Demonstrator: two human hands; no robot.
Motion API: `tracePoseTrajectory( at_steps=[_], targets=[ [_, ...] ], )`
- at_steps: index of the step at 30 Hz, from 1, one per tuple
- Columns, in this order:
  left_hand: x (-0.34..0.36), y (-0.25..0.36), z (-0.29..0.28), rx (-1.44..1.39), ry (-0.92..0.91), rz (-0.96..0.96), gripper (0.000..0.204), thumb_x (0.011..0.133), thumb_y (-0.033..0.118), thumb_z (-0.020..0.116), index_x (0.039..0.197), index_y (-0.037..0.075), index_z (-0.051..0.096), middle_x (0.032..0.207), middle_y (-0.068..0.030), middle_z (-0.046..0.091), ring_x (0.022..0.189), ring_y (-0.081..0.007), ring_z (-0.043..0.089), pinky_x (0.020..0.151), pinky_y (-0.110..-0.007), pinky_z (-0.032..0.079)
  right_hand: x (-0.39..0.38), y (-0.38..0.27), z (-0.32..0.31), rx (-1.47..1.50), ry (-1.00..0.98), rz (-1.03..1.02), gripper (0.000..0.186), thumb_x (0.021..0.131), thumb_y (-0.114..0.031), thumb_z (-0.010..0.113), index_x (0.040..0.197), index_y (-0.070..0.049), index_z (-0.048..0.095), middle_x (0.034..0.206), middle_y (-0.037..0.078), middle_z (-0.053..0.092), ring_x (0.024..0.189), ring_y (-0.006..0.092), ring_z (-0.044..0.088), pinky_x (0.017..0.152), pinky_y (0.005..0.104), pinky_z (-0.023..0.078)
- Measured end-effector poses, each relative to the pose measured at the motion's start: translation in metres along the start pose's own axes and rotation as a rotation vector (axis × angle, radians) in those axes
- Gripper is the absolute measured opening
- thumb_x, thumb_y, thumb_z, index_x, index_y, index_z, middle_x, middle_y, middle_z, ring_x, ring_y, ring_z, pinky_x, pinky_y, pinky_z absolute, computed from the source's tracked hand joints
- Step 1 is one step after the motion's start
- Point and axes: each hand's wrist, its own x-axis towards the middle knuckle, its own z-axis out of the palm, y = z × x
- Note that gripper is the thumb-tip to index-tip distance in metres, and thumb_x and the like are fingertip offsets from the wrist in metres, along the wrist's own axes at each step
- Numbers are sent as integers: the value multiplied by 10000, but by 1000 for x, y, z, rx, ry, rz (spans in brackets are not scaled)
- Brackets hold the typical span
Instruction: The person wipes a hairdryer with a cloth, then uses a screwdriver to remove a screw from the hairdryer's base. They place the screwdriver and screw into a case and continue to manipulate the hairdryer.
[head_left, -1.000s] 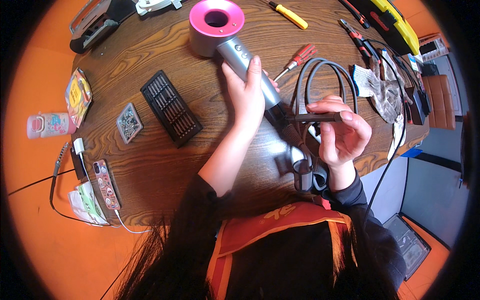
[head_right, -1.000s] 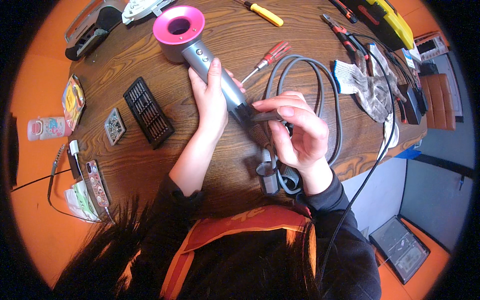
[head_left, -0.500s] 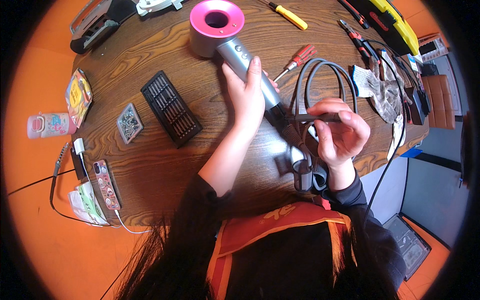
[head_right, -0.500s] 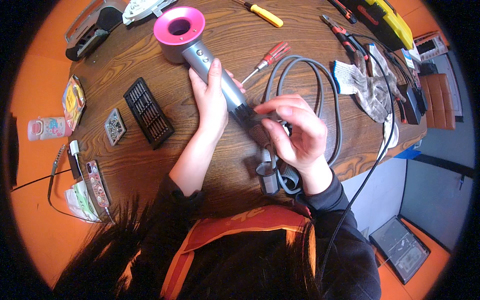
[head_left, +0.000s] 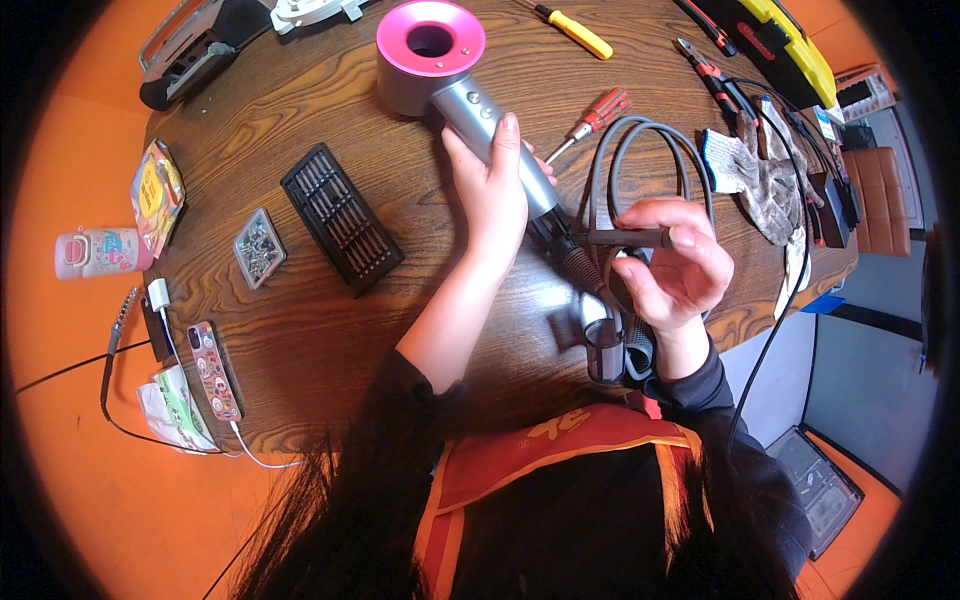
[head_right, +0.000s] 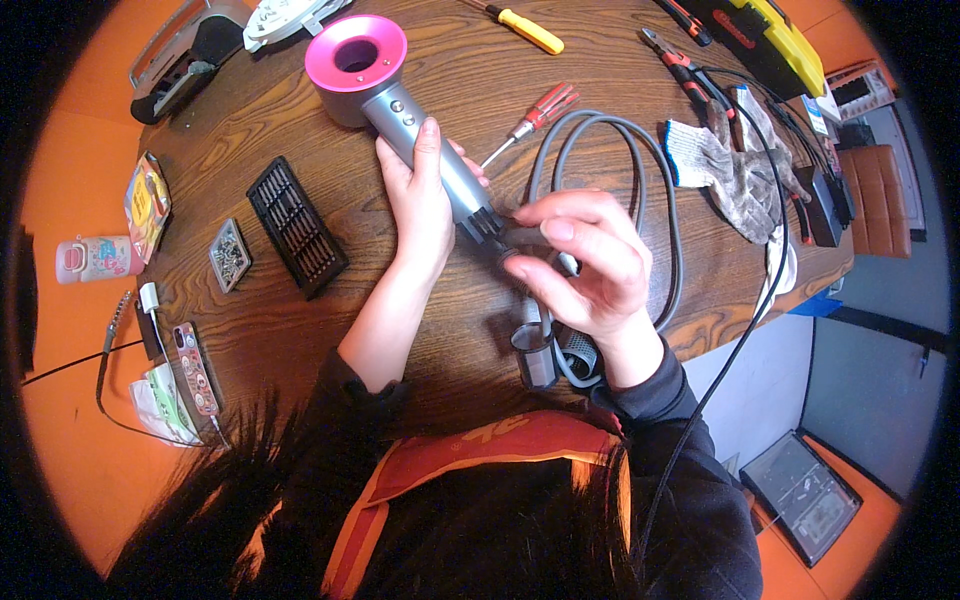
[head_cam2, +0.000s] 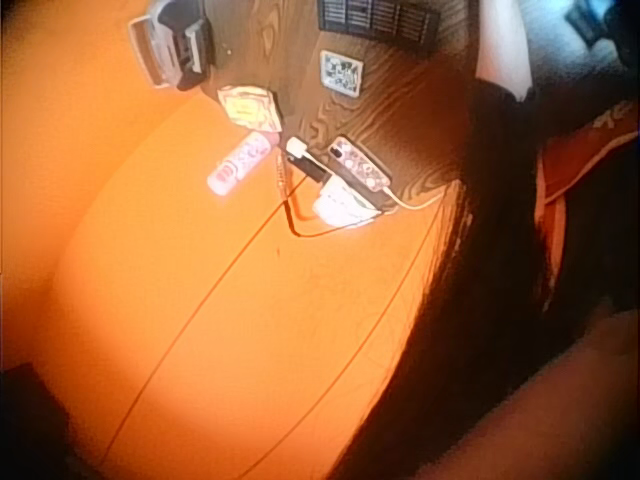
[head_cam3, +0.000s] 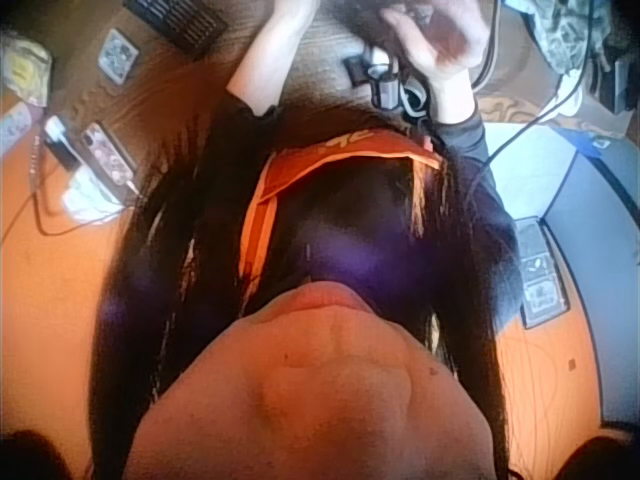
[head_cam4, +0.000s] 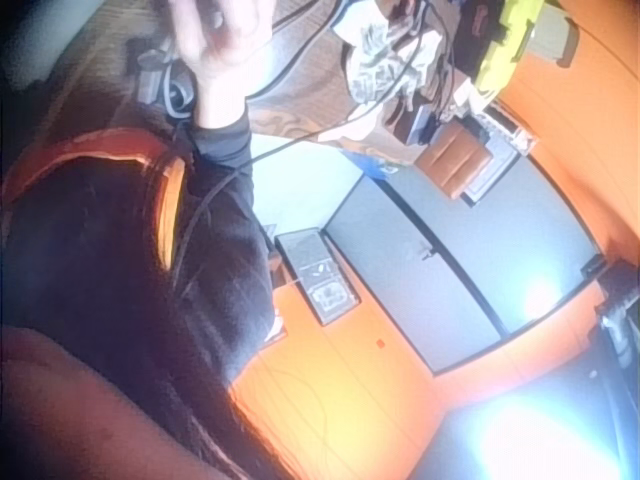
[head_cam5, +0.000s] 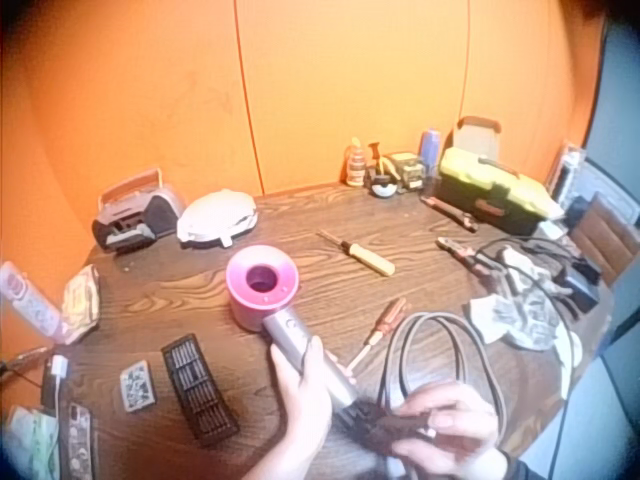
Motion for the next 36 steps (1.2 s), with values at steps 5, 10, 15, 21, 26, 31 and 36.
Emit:
tracePoseTrajectory(
  at_steps=[5,10,15,21,26,31,36],
  targets=[
    [0,0,0,-6,-10,5,275,905,239,504,1031,77,321,710,-82,476,505,-180,540,435,-308,482,2,-1,-1,14,14,37,546,684,105,642,1157,-84,447,940,183,605,802,265,610,671,342,487],
    [1,-1,0,-5,-7,6,274,905,237,503,1033,76,323,707,-84,477,505,-180,541,433,-305,482,1,-1,-2,-129,4,-37,514,713,127,561,1164,-80,425,934,185,593,808,266,603,685,345,482],
    [1,-1,0,-2,2,5,267,907,231,498,1034,74,324,705,-84,477,500,-180,541,428,-305,481,-1,1,0,33,9,37,533,753,69,596,1193,-90,341,959,208,566,821,257,578,730,325,475],
    [1,-1,0,16,4,7,267,909,231,495,1035,69,325,707,-85,479,496,-178,541,426,-304,481,-1,4,6,-6,12,68,543,747,122,567,1205,-62,340,971,182,511,868,237,529,768,335,462],
    [1,-1,0,10,0,9,264,909,229,495,1031,69,325,713,-86,479,502,-180,543,432,-301,482,-3,3,7,87,33,171,594,735,123,585,1235,-67,327,1008,189,528,903,264,551,763,334,450],
    [1,-1,0,11,-2,8,265,910,229,493,1029,66,323,711,-88,477,502,-183,542,432,-303,480,-2,5,5,3,-83,91,639,728,88,625,1269,-90,333,998,188,570,879,268,584,744,349,468],
    [1,-1,0,4,-7,16,267,910,234,492,1027,64,322,710,-88,474,501,-184,540,431,-308,478,-2,4,11,223,-18,219,584,738,95,619,1241,-87,383,963,202,577,870,273,604,737,336,497]
  ],
)
